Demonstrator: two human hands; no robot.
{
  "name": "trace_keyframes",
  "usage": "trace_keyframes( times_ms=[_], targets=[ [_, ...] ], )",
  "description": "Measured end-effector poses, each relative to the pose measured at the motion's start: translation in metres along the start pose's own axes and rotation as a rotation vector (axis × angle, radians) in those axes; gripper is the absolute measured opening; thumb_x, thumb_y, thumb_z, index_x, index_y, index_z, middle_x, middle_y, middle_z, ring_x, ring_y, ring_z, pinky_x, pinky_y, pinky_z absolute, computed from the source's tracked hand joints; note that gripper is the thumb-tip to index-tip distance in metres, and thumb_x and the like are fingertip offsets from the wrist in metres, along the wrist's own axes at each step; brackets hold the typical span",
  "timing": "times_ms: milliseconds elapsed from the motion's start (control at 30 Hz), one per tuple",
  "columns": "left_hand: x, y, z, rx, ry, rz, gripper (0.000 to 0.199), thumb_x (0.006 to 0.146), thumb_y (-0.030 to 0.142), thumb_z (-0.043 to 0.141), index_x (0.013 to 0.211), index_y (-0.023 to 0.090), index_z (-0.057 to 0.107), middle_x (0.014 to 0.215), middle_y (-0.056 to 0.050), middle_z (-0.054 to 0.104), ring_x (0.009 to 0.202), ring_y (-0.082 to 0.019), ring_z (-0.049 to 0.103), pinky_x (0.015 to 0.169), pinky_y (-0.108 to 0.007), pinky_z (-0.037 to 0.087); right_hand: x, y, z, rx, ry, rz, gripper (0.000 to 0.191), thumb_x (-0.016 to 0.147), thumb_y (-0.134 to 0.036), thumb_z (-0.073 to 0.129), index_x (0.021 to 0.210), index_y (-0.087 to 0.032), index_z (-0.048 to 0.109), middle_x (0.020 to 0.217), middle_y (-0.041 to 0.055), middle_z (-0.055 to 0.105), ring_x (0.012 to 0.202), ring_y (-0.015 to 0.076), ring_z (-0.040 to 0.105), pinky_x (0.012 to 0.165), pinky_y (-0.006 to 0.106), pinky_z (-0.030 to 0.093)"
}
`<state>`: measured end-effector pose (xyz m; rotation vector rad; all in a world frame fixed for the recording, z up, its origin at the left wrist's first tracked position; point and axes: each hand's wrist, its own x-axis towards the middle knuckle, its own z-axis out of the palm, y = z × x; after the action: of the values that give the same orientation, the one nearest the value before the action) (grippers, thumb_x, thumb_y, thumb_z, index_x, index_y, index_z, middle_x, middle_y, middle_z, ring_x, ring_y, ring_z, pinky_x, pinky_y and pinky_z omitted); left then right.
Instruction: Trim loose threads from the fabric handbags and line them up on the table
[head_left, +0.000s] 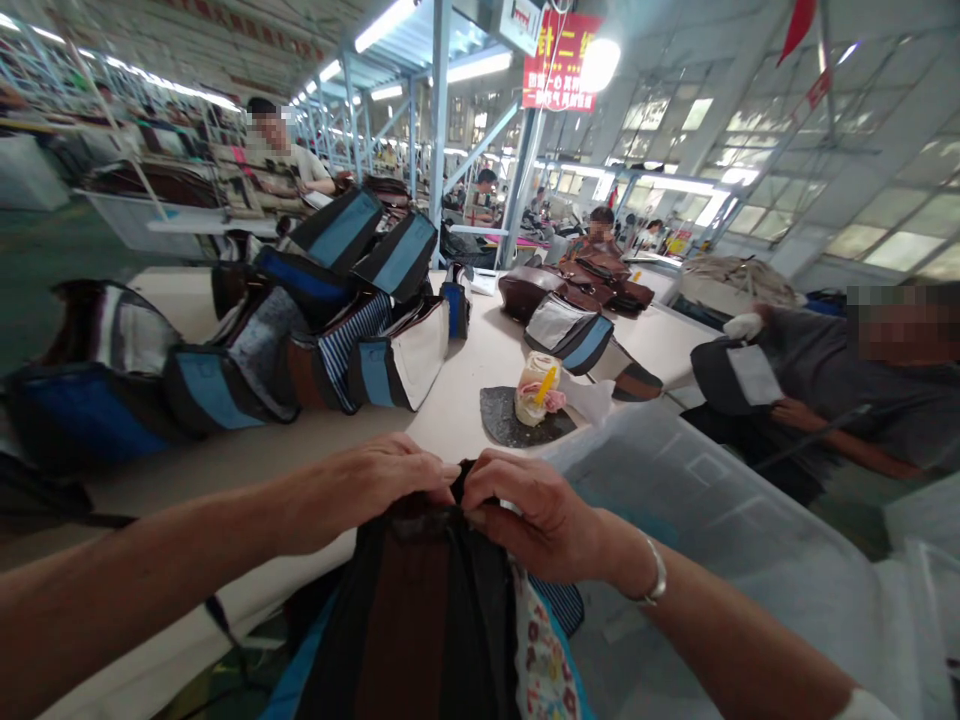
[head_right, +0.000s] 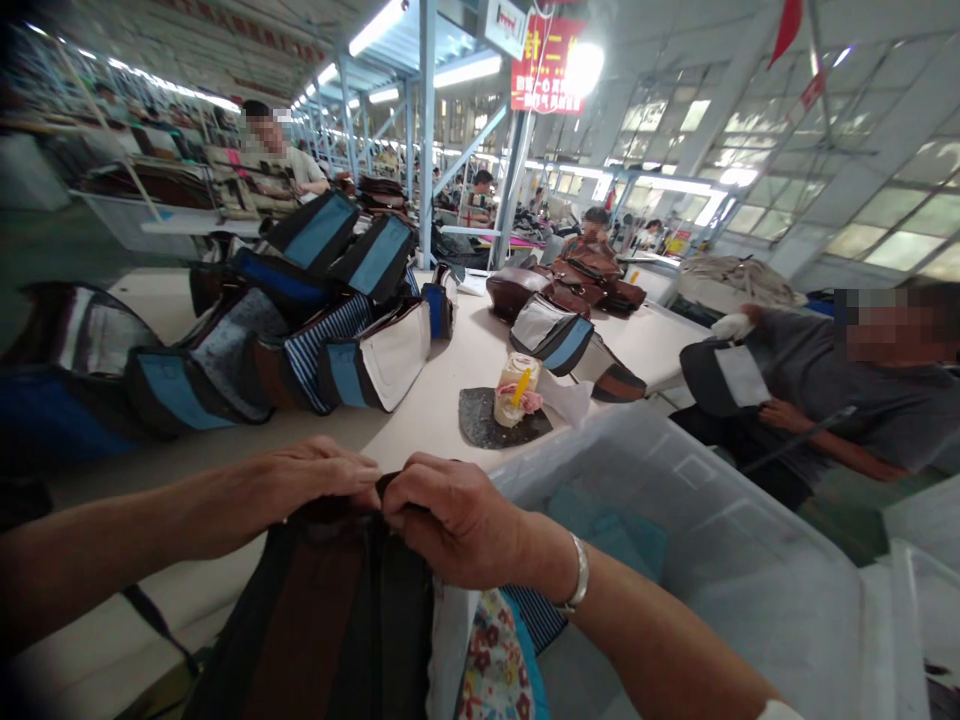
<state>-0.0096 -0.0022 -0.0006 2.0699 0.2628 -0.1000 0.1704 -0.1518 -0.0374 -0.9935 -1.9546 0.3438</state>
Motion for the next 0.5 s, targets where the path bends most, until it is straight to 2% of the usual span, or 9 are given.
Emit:
trace_keyframes(
  times_ms=[133, 200, 267, 333, 400, 433, 500],
  targets=[
    [0.002, -0.005, 0.000, -0.104, -0.121, -0.121, 0.052, 0.092, 0.064, 0.055, 0.069, 0.018, 0.050, 0.066, 0.004, 0.032, 0.061, -0.013, 0.027, 0.055, -0.029, 0.023, 0.000, 0.000, -0.003, -0.085, -0.047, -0.077, 0.008, 0.098, -0.013, 0.049, 0.099, -0.017, 0.056, 0.086, 0.0069, 0.058, 0.077, 0.0148, 0.052, 0.070, 0.026, 0.046],
    [0.000, -0.003, 0.003, -0.053, -0.133, -0.103, 0.048, 0.093, 0.060, 0.058, 0.071, 0.018, 0.052, 0.067, 0.004, 0.033, 0.061, -0.013, 0.027, 0.055, -0.028, 0.023, -0.004, -0.001, -0.003, -0.121, -0.065, -0.133, 0.011, 0.097, -0.012, 0.048, 0.102, -0.017, 0.057, 0.088, 0.0081, 0.059, 0.078, 0.0157, 0.052, 0.070, 0.027, 0.046],
    [-0.003, 0.002, 0.005, 0.034, -0.116, -0.046, 0.041, 0.095, 0.050, 0.057, 0.071, 0.017, 0.053, 0.070, 0.003, 0.040, 0.063, -0.013, 0.036, 0.058, -0.027, 0.028, -0.010, -0.002, -0.002, -0.077, -0.058, -0.130, 0.013, 0.097, -0.012, 0.049, 0.105, -0.015, 0.058, 0.092, 0.0099, 0.061, 0.083, 0.0166, 0.054, 0.074, 0.028, 0.047],
    [-0.007, 0.011, 0.007, 0.101, -0.082, 0.042, 0.037, 0.097, 0.042, 0.055, 0.069, 0.017, 0.052, 0.073, 0.003, 0.047, 0.068, -0.013, 0.044, 0.062, -0.025, 0.033, -0.016, -0.003, -0.002, 0.089, 0.007, 0.019, 0.012, 0.102, -0.017, 0.048, 0.108, -0.015, 0.058, 0.097, 0.0105, 0.062, 0.089, 0.0166, 0.058, 0.080, 0.029, 0.049],
    [-0.009, 0.018, 0.009, 0.145, -0.046, 0.123, 0.037, 0.098, 0.039, 0.052, 0.068, 0.017, 0.051, 0.075, 0.002, 0.050, 0.070, -0.013, 0.047, 0.065, -0.024, 0.036, -0.018, -0.004, -0.004, 0.291, 0.077, 0.240, 0.019, 0.108, -0.028, 0.043, 0.110, -0.015, 0.057, 0.100, 0.0090, 0.062, 0.091, 0.0154, 0.060, 0.083, 0.029, 0.050],
    [-0.010, 0.021, 0.010, 0.163, -0.028, 0.142, 0.036, 0.098, 0.038, 0.051, 0.068, 0.017, 0.052, 0.075, 0.002, 0.050, 0.070, -0.012, 0.048, 0.065, -0.024, 0.036, -0.016, -0.004, -0.006, 0.347, 0.080, 0.322, 0.024, 0.109, -0.033, 0.041, 0.111, -0.015, 0.057, 0.100, 0.0081, 0.062, 0.091, 0.0146, 0.060, 0.083, 0.029, 0.050],
    [-0.012, 0.025, 0.013, 0.203, 0.003, 0.145, 0.035, 0.098, 0.035, 0.051, 0.069, 0.018, 0.053, 0.075, 0.002, 0.051, 0.069, -0.012, 0.049, 0.065, -0.024, 0.036, -0.009, -0.005, -0.012, 0.351, -0.016, 0.363, 0.032, 0.110, -0.040, 0.040, 0.109, -0.014, 0.059, 0.098, 0.0067, 0.060, 0.089, 0.0137, 0.057, 0.082, 0.027, 0.048]
  ],
)
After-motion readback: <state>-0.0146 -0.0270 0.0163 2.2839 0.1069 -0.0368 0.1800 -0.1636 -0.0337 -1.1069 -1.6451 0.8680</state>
